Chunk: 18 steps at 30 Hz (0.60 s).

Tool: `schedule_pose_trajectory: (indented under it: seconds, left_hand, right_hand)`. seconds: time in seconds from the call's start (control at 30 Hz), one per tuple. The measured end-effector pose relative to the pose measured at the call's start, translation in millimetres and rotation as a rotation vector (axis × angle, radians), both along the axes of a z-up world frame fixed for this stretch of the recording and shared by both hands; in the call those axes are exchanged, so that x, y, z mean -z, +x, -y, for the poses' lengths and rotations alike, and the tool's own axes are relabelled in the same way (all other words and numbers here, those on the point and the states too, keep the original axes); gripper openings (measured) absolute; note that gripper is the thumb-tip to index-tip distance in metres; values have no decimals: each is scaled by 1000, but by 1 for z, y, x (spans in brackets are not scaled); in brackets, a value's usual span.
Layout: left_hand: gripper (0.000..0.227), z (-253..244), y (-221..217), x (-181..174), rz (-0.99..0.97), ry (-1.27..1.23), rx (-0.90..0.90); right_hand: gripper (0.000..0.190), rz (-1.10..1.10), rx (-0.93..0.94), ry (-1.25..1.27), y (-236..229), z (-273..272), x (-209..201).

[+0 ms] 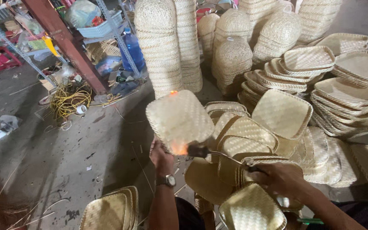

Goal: The person singes stray fibers from woven bamboo trays using a handheld blowtorch. They handle the trays one at a time, rotating each tray to apply the flame to the entire surface and edges.

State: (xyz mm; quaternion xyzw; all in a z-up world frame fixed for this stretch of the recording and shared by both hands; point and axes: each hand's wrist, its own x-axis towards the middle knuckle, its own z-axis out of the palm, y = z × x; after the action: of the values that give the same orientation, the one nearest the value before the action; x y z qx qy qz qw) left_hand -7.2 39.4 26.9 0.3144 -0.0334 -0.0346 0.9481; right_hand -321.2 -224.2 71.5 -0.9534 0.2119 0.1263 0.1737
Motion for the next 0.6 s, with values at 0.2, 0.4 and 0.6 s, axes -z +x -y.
schedule_pose_trajectory:
  seconds: [0.2,0.4,0.6]
  left_hand:
    - [12,-12,3,-1,-36,-3,-42]
    - [10,3,39,45,-134,244,15]
    - [17,-2,38,48,-60,182,74]
  right_hand:
    - [41,262,167,423,-5,39,16]
    - [37,404,168,290,25,45,5]
    - [39,424,32,355,24,30,3]
